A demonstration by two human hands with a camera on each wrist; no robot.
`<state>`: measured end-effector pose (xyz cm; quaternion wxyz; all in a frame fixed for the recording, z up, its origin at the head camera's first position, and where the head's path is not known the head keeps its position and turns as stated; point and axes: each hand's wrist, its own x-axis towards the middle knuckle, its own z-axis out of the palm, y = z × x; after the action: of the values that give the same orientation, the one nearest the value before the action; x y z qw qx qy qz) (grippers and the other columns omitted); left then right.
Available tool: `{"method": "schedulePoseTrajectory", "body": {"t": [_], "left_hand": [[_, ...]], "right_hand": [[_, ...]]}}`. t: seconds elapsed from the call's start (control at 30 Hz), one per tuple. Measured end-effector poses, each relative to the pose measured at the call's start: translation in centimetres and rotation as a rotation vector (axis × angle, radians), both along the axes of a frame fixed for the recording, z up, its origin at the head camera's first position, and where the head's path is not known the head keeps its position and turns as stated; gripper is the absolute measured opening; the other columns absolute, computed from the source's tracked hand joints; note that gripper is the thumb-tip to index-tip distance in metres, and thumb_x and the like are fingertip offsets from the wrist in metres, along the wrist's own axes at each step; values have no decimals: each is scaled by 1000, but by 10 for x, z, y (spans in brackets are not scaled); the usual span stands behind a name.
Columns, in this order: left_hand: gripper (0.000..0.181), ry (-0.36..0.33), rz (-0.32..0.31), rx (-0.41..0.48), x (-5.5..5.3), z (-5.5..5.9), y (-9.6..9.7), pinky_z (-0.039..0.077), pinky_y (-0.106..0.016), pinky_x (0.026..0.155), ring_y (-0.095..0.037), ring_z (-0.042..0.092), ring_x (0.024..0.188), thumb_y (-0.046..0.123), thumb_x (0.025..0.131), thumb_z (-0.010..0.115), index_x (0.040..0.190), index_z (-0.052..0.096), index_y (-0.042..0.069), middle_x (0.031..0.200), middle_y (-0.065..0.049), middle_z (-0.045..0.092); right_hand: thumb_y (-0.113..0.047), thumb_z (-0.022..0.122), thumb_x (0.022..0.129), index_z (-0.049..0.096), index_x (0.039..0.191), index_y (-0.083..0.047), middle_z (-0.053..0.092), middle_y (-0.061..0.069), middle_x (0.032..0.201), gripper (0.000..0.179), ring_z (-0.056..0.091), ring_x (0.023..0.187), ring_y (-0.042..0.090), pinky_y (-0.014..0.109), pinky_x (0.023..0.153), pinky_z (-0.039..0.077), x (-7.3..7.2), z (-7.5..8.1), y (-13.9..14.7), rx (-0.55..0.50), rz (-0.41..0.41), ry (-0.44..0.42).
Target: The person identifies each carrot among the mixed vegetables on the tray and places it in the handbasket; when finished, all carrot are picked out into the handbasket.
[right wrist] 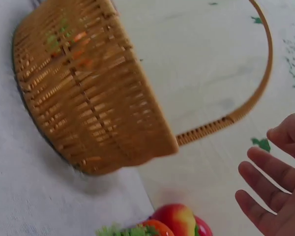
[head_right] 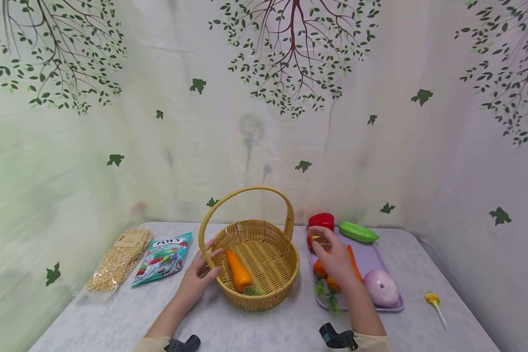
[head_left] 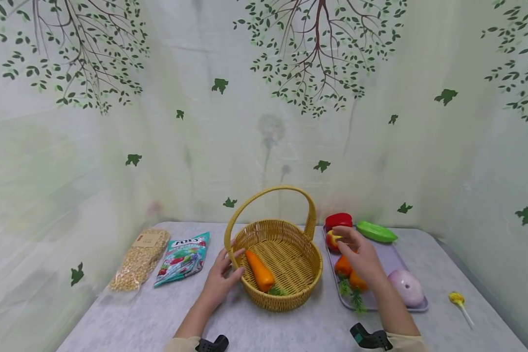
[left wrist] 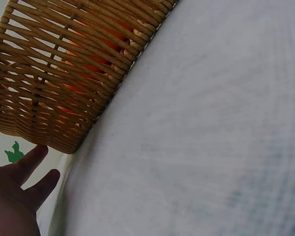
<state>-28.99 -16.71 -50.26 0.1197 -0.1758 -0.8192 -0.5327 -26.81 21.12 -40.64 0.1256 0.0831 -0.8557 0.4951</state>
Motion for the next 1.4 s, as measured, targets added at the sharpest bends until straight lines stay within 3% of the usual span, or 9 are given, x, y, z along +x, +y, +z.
{"method": "schedulePoseTrajectory", "body": {"t": [0.07,0.3,0.6,0.9,1.03,1.4], "left_hand": [[48,-5,4,0,2,1,-1,42,-39,112,-22,24,153,25,96,66,143,56,22,166,6,26],[46,7,-5,35,6,5,-3,45,-33,104,-24,30,150,23,95,65,141,58,22,165,4,28],[44,6,-3,18,3,1,-3,43,-42,107,-26,27,152,19,97,62,141,58,22,166,3,26],[44,-3,-18,21,2,2,-3,45,-42,108,-24,25,153,22,97,62,140,58,20,167,4,23],[44,9,-25,16,0,1,-2,46,-39,107,-25,25,153,20,97,61,141,58,16,167,3,23],[42,62,-41,22,-1,-2,-1,48,-34,104,-33,26,152,21,98,61,139,59,12,166,-4,24]], "right_hand": [[-17,56,101,54,137,-15,59,10,140,36,57,125,30,54,108,44,-1,-1,8,11,-23,-32],[-25,52,103,42,149,-15,43,14,154,48,43,138,36,59,115,33,-3,-2,37,6,-63,-187],[-43,55,100,28,157,-23,22,16,165,66,23,149,41,67,115,26,-7,-11,60,-36,-114,-439],[-46,58,98,28,157,-18,17,26,164,72,19,147,51,70,113,24,-5,-15,65,39,-92,-511],[-39,58,99,29,156,-19,12,26,165,67,15,147,52,72,113,20,-5,-18,65,28,-74,-532],[-20,58,98,37,152,-5,21,31,160,60,24,142,52,71,115,17,-8,-31,70,120,-25,-484]]}}
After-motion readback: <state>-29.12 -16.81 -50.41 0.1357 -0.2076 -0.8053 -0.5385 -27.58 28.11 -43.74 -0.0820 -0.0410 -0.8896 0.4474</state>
